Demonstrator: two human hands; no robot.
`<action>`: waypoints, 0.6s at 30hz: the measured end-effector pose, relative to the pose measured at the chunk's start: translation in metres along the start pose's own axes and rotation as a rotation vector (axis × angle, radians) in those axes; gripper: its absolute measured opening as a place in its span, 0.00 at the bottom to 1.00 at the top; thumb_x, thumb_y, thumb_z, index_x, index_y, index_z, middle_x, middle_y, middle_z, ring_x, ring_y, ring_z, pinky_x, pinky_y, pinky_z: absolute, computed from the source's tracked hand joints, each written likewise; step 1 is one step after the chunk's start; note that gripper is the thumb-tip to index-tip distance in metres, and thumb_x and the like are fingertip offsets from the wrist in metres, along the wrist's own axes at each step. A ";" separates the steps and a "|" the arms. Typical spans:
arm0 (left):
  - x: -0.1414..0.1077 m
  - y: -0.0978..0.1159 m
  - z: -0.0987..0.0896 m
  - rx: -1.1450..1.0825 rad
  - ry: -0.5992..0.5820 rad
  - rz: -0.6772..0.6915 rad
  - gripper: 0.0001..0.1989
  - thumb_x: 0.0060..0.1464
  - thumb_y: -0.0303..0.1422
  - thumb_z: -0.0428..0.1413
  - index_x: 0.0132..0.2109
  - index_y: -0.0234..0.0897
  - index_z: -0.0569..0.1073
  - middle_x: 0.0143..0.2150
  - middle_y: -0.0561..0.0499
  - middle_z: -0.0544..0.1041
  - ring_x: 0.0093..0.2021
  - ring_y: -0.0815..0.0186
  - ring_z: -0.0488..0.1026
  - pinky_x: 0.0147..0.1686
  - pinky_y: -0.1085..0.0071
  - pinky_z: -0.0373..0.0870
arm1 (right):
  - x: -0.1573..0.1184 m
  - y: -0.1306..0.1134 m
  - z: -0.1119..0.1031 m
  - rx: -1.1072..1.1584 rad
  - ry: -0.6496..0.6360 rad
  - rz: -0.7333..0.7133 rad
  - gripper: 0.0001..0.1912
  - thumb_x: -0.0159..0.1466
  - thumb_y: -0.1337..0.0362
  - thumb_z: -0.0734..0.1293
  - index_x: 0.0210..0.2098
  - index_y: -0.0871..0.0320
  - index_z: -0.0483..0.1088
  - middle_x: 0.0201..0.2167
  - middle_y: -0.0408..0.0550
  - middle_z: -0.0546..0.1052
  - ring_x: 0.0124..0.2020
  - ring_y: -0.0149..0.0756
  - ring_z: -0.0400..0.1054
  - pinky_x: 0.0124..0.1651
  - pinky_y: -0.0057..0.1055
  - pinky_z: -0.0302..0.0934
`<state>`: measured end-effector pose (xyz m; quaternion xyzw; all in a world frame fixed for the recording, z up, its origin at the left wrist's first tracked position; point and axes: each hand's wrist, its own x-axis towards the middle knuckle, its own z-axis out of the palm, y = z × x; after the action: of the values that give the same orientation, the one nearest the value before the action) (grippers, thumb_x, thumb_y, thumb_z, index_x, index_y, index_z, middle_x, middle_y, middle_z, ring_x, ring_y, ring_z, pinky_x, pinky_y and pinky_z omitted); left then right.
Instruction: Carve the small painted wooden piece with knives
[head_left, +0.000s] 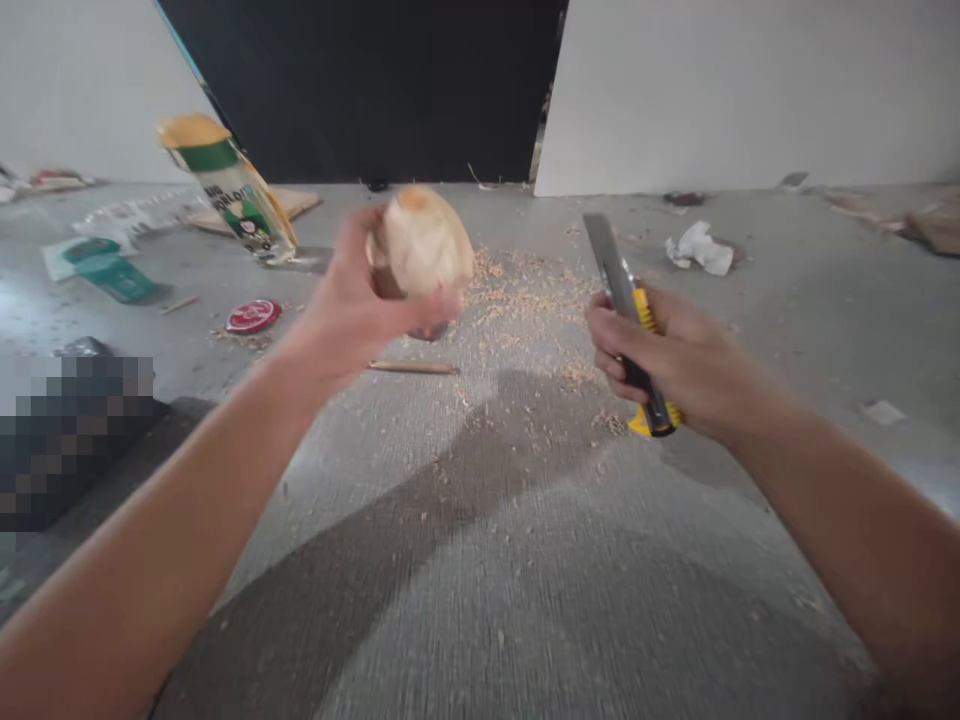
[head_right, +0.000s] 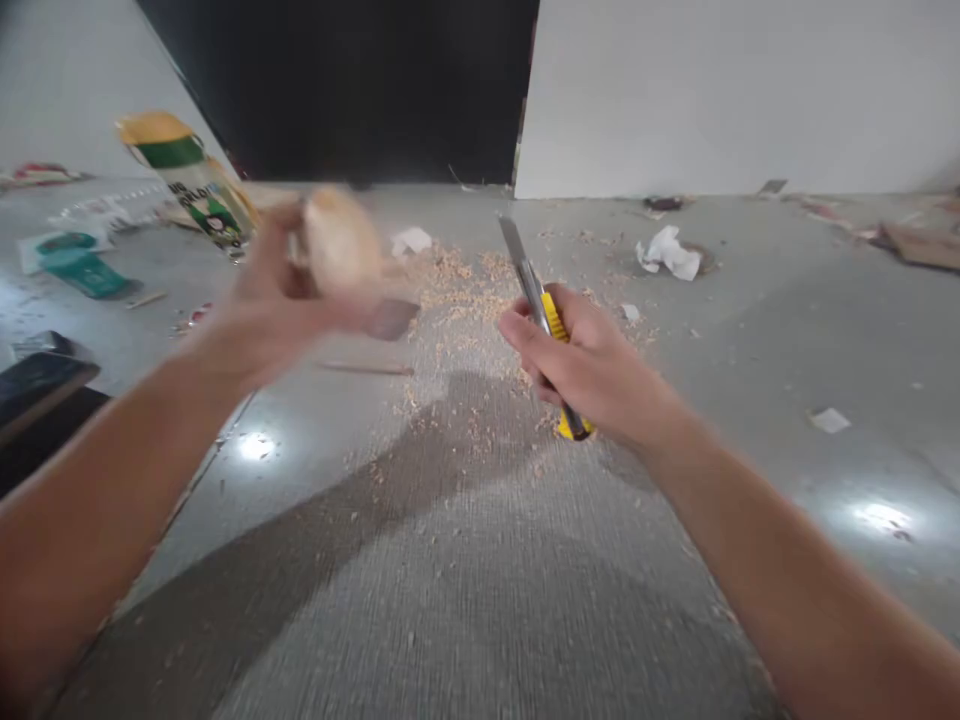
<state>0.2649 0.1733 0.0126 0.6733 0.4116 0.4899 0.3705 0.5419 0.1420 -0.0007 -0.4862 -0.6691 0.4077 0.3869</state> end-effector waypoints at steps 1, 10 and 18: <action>0.004 0.006 -0.002 -0.078 -0.015 -0.031 0.39 0.39 0.37 0.69 0.56 0.48 0.58 0.49 0.50 0.72 0.40 0.62 0.73 0.35 0.61 0.71 | -0.001 -0.006 0.001 0.113 -0.088 0.061 0.17 0.65 0.48 0.65 0.30 0.53 0.61 0.21 0.38 0.61 0.19 0.27 0.57 0.15 0.23 0.52; 0.022 0.020 0.016 -0.332 -0.041 -0.131 0.29 0.45 0.32 0.61 0.55 0.46 0.63 0.56 0.51 0.73 0.48 0.56 0.74 0.34 0.62 0.73 | 0.013 -0.039 0.015 0.105 -0.055 -0.103 0.15 0.67 0.48 0.62 0.35 0.54 0.64 0.25 0.37 0.71 0.17 0.23 0.62 0.17 0.21 0.55; 0.050 0.011 0.041 -0.306 -0.328 -0.077 0.18 0.55 0.39 0.54 0.52 0.40 0.70 0.47 0.44 0.77 0.50 0.51 0.74 0.44 0.49 0.74 | 0.079 -0.046 0.019 -0.005 0.071 -0.239 0.14 0.66 0.53 0.65 0.31 0.54 0.60 0.19 0.35 0.62 0.16 0.23 0.57 0.17 0.22 0.51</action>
<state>0.3156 0.2105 0.0306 0.6635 0.2924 0.4161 0.5487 0.4915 0.2061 0.0446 -0.4179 -0.7092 0.3396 0.4550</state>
